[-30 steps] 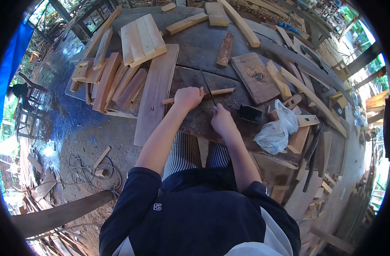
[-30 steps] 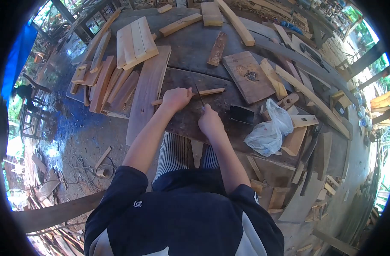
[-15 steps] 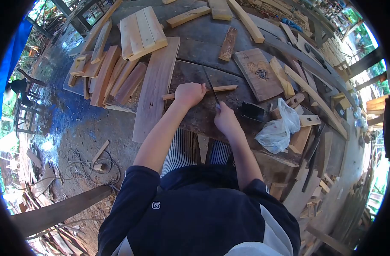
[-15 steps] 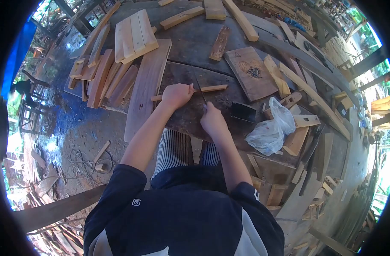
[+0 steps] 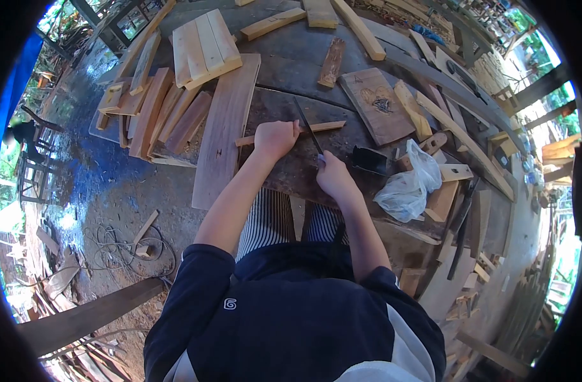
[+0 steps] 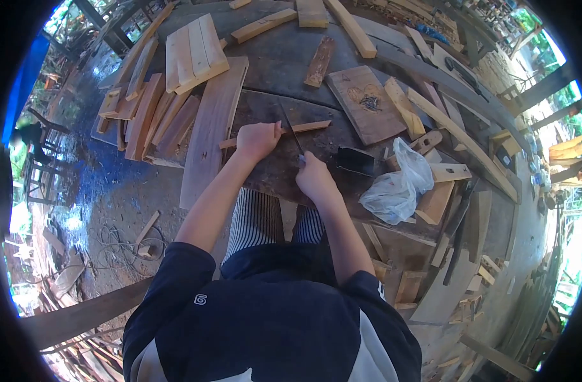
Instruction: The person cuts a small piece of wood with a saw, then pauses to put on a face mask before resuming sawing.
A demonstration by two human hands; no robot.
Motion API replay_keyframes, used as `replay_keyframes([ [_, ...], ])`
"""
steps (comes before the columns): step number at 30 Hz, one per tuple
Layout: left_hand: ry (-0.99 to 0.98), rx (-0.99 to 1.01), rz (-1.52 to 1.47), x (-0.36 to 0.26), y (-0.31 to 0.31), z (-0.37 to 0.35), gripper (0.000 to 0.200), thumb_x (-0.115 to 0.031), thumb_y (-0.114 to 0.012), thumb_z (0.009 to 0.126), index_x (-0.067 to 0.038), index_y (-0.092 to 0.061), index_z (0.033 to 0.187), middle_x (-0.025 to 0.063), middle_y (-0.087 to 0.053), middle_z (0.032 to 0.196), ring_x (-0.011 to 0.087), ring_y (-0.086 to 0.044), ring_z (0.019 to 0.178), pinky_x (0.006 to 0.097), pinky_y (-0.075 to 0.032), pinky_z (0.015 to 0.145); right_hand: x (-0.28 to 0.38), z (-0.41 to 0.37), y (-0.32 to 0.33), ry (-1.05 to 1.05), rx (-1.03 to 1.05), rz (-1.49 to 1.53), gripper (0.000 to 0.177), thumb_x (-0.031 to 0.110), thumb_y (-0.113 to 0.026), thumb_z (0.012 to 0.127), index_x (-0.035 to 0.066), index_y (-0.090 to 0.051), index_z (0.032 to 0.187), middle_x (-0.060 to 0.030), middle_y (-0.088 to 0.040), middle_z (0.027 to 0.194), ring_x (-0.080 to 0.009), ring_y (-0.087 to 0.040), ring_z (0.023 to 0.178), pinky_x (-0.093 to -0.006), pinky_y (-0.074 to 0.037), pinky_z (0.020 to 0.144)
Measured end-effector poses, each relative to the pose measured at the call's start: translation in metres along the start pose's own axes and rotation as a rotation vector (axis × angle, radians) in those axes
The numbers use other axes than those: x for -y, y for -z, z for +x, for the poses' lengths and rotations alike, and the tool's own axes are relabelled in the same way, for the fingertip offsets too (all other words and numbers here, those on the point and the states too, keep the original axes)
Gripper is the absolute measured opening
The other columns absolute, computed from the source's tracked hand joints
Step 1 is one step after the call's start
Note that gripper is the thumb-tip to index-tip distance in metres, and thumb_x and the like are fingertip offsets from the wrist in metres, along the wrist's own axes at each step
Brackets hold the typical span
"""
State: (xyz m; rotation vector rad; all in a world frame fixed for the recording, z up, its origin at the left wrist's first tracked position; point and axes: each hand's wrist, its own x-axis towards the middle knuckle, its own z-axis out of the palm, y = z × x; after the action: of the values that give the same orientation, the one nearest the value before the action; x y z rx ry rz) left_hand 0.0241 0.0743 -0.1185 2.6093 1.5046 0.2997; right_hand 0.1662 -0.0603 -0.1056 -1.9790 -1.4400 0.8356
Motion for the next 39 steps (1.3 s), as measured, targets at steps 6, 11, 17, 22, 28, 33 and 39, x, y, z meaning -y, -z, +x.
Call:
replay_keyframes([
  [6,-0.057,-0.144,0.034,0.004,-0.014,-0.004,0.049,-0.036,-0.037,0.102,-0.011,-0.067,0.072,0.0117,-0.068,0.064,0.0301,-0.068,0.060,0.0441,-0.054,0.057,0.003,-0.027,-0.006,-0.055,0.025,-0.111,0.021,0.013,-0.047,0.096,0.000,-0.054,0.109,-0.0338,-0.064,0.100,-0.0489,-0.062,0.098,-0.0541,-0.049,0.085],
  [11,-0.066,-0.061,0.039,0.006,-0.013,-0.005,0.043,-0.036,-0.037,0.102,-0.011,-0.066,0.082,0.0112,-0.070,0.073,0.0303,-0.069,0.066,0.0456,-0.054,0.060,-0.002,-0.041,-0.001,-0.095,0.064,-0.132,0.021,0.012,-0.047,0.095,-0.001,-0.055,0.109,-0.0336,-0.064,0.101,-0.0484,-0.062,0.100,-0.0535,-0.049,0.087],
  [17,-0.141,-0.124,-0.031,0.010,-0.010,-0.006,0.043,-0.037,-0.038,0.102,-0.010,-0.066,0.084,0.0128,-0.070,0.077,0.0318,-0.069,0.069,0.0470,-0.054,0.062,0.017,0.017,0.000,-0.034,0.026,-0.082,0.023,0.012,-0.047,0.094,-0.002,-0.054,0.110,-0.0322,-0.063,0.106,-0.0484,-0.059,0.106,-0.0521,-0.047,0.090],
  [22,-0.040,-0.064,-0.033,0.005,-0.006,-0.005,0.041,-0.036,-0.040,0.101,-0.010,-0.066,0.081,0.0125,-0.069,0.073,0.0322,-0.068,0.068,0.0473,-0.053,0.063,-0.009,-0.024,0.010,-0.011,0.092,-0.064,0.022,0.013,-0.047,0.096,-0.002,-0.054,0.109,-0.0328,-0.063,0.103,-0.0494,-0.059,0.104,-0.0524,-0.048,0.088],
  [28,-0.070,-0.117,-0.007,0.004,-0.010,-0.004,0.043,-0.036,-0.041,0.100,-0.010,-0.066,0.078,0.0124,-0.068,0.070,0.0315,-0.068,0.063,0.0468,-0.053,0.057,-0.008,-0.013,0.005,-0.011,0.063,-0.027,0.020,0.014,-0.046,0.097,-0.001,-0.054,0.109,-0.0331,-0.063,0.101,-0.0500,-0.059,0.102,-0.0533,-0.048,0.087],
  [33,-0.066,-0.143,0.013,0.003,-0.009,-0.006,0.046,-0.036,-0.040,0.100,-0.009,-0.067,0.074,0.0122,-0.068,0.068,0.0315,-0.067,0.061,0.0462,-0.053,0.056,0.004,0.016,-0.001,-0.001,0.021,-0.071,0.019,0.013,-0.046,0.098,0.000,-0.054,0.109,-0.0330,-0.063,0.102,-0.0501,-0.059,0.102,-0.0533,-0.048,0.086],
  [39,-0.006,-0.105,-0.018,0.003,-0.011,-0.002,0.049,-0.037,-0.040,0.101,-0.009,-0.068,0.071,0.0130,-0.067,0.065,0.0321,-0.067,0.058,0.0462,-0.053,0.055,-0.005,-0.038,0.013,-0.125,0.101,-0.066,0.022,0.018,-0.045,0.099,0.001,-0.054,0.110,-0.0321,-0.064,0.103,-0.0497,-0.059,0.104,-0.0535,-0.047,0.087],
])
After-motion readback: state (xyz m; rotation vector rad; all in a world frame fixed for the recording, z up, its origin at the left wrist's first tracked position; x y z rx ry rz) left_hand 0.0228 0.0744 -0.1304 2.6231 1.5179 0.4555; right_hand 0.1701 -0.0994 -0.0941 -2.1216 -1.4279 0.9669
